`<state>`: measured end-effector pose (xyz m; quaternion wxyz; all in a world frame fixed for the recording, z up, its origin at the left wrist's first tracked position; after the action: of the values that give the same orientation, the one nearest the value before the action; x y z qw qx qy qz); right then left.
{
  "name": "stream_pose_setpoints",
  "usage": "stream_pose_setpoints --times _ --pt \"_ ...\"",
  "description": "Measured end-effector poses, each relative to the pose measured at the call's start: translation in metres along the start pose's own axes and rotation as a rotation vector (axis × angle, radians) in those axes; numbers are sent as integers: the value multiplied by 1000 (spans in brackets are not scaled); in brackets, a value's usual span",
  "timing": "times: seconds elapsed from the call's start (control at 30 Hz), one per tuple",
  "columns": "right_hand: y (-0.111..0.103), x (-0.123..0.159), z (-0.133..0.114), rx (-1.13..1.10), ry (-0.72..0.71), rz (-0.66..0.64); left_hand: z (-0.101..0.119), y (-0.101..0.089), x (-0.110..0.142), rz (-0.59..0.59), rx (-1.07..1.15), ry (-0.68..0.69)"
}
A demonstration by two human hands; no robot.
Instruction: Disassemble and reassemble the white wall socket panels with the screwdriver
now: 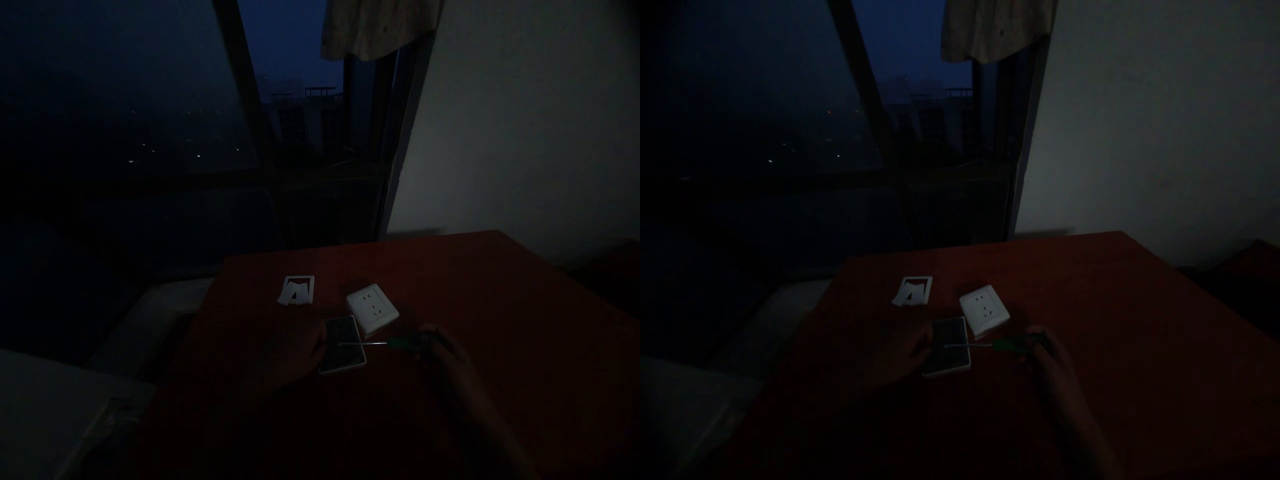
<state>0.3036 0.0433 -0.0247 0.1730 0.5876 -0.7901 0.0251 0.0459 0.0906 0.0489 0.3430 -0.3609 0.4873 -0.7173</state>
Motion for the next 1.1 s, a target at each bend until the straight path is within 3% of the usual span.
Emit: stream_pose_setpoints --times 0.17,0.53,0.8,0.97,1.1 --pt "-1 -4 7 -30 -17 -28 7 -5 -5 -43 10 12" --pt "1 0 2 52 -10 -36 22 -14 -7 31 -126 86" --pt "0 -2 6 -27 -23 -29 22 -15 -9 99 -160 137" --pt "2 -1 4 -26 -15 -45 6 -26 -4 179 -66 88" --pt "1 -1 4 -25 -11 -41 -38 -35 15 302 50 -93"
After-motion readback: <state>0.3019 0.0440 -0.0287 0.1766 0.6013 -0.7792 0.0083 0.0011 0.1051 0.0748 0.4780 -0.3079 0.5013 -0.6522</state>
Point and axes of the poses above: each hand's wrist, its own x-axis away from the middle knuckle, its own y-axis out of the palm, z = x × y, the point moved 9 cm from there along -x, towards the middle knuckle, and after that the axes turned 6 degrees about -x, right-handed, at the moved point
